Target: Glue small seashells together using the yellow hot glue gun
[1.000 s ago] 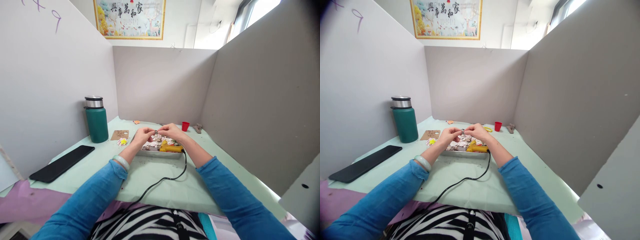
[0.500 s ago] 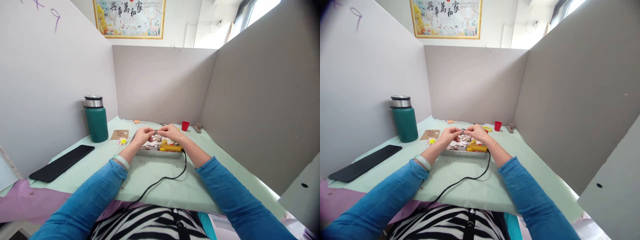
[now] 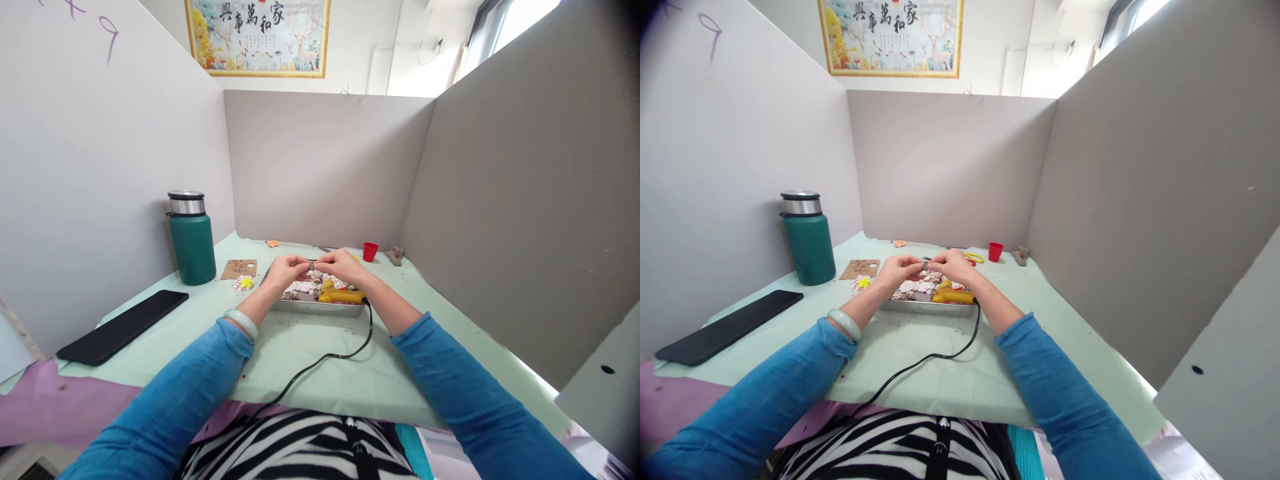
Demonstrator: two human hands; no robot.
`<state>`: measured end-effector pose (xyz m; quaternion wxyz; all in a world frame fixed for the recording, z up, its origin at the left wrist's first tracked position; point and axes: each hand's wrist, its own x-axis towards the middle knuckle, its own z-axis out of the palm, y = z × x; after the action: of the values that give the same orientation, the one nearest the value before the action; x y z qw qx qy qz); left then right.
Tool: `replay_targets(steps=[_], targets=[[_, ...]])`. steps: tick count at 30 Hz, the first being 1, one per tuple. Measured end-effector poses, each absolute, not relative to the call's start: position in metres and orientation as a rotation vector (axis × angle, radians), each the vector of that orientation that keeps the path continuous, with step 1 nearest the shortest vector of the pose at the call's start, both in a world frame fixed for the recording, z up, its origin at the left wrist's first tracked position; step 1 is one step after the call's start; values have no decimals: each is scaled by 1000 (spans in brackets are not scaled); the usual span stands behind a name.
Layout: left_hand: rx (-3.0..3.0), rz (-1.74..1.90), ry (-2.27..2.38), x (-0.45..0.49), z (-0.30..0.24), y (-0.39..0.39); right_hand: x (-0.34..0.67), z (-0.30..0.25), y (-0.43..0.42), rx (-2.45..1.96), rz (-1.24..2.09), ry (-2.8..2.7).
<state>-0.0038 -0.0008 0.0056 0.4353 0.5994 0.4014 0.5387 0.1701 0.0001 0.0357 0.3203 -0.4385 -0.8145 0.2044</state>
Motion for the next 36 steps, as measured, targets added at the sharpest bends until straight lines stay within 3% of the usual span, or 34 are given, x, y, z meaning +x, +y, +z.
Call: replay_targets(steps=[14, 21, 36], targets=[[1465, 1356, 974, -6, 6, 0, 169, 35, 1, -1112, 448, -2119], [1218, 1403, 913, -10, 5, 6, 176, 36, 5, -1115, 555, -2017], [1238, 1360, 868, -9, 4, 2, 168, 22, 12, -1103, 305, -2086]])
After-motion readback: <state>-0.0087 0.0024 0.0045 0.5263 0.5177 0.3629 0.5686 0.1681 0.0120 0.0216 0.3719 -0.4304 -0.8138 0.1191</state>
